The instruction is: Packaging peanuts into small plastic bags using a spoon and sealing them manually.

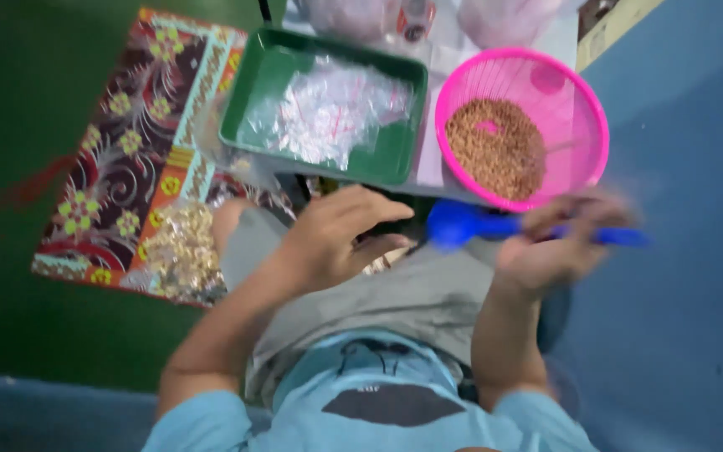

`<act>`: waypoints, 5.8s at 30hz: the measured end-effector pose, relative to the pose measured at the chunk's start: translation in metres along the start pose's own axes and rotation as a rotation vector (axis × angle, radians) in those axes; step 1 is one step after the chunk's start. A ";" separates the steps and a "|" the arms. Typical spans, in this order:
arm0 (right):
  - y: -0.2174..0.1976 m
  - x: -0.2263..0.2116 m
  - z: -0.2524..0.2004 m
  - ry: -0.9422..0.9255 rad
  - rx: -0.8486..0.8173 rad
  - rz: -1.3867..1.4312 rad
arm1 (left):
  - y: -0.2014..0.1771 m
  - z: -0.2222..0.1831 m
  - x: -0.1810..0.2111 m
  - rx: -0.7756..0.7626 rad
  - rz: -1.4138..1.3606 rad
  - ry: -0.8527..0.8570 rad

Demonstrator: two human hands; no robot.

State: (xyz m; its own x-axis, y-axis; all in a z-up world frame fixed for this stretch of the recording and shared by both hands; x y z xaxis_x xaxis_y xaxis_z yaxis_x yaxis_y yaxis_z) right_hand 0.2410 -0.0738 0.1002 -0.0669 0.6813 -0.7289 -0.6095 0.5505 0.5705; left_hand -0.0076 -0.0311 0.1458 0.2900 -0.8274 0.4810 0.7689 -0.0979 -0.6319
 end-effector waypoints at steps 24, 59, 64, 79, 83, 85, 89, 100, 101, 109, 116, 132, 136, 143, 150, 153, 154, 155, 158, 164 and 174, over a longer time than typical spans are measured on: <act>-0.064 0.044 -0.022 0.492 -1.080 -1.038 | -0.088 -0.067 0.120 0.234 0.239 0.200; -0.263 0.104 -0.120 0.136 -0.260 -1.451 | 0.212 -0.114 -0.169 -1.290 0.772 -0.668; -0.287 0.105 -0.122 0.103 -0.233 -1.335 | 0.274 -0.186 -0.177 -1.451 0.701 -0.564; -0.248 0.138 -0.090 0.188 -0.268 -1.417 | 0.227 -0.136 -0.188 -1.399 0.304 -0.536; -0.255 0.131 -0.097 0.231 -0.235 -1.444 | 0.266 -0.175 -0.223 -1.384 0.223 -0.505; -0.250 0.128 -0.098 0.145 -0.263 -1.467 | 0.265 -0.168 -0.220 -1.365 0.205 -0.466; -0.235 0.118 -0.104 0.160 -0.244 -1.493 | 0.122 -0.040 -0.149 -1.198 -0.341 -0.434; -0.220 0.133 -0.085 0.144 -0.394 -1.457 | 0.099 0.019 -0.281 -0.122 0.618 -0.131; -0.223 0.133 -0.082 0.132 -0.387 -1.454 | 0.102 0.016 -0.285 -0.113 0.620 -0.122; -0.234 0.127 -0.089 0.223 -0.291 -1.418 | 0.115 0.004 -0.298 -0.168 0.775 -0.171; -0.244 0.141 -0.088 0.364 -0.289 -1.614 | 0.093 0.008 -0.296 -0.062 0.775 -0.108; -0.028 0.098 -0.088 0.723 -0.866 -0.444 | 0.096 -0.116 -0.099 0.083 -0.252 -1.139; -0.004 0.118 -0.100 0.586 -0.860 -0.378 | 0.098 -0.126 -0.090 0.037 -0.303 -1.121; -0.011 0.111 -0.101 0.586 -0.893 -0.489 | 0.116 -0.137 -0.099 -0.034 -0.307 -0.967; -0.042 0.109 -0.099 0.811 -0.708 -0.565 | 0.121 -0.113 -0.098 -0.285 -0.486 -0.951; -0.046 0.108 -0.096 0.814 -0.713 -0.674 | 0.119 -0.109 -0.099 -0.376 -0.545 -0.929; -0.045 0.107 -0.095 0.794 -0.744 -0.729 | 0.119 -0.110 -0.100 -0.426 -0.539 -0.913; -0.039 0.108 -0.095 0.792 -0.751 -0.728 | 0.120 -0.110 -0.100 -0.418 -0.537 -0.914; -0.026 0.108 -0.096 0.580 -0.896 -0.954 | 0.122 -0.117 -0.100 -0.325 -0.232 -0.820; -0.023 0.116 -0.098 0.616 -1.011 -1.048 | 0.108 -0.125 -0.089 -0.353 0.206 -0.463; -0.029 0.101 -0.057 0.795 -1.013 -0.741 | 0.080 -0.118 -0.105 -0.336 0.337 -0.047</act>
State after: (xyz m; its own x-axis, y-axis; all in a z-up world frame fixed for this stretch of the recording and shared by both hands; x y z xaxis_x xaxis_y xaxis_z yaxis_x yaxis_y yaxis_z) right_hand 0.2071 -0.0488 -0.0118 0.2966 -0.2167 -0.9301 -0.9521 -0.1430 -0.2703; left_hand -0.0441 -0.0177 -0.0267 0.5226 -0.8187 0.2379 0.4032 -0.0086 -0.9151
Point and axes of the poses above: each hand's wrist, its own z-axis towards the middle knuckle, its own y-axis out of the palm, x = y × z, the point moved 1 cm from there along z, towards the middle knuckle, and after that the axes turned 12 degrees about z, right-handed, at the moved point
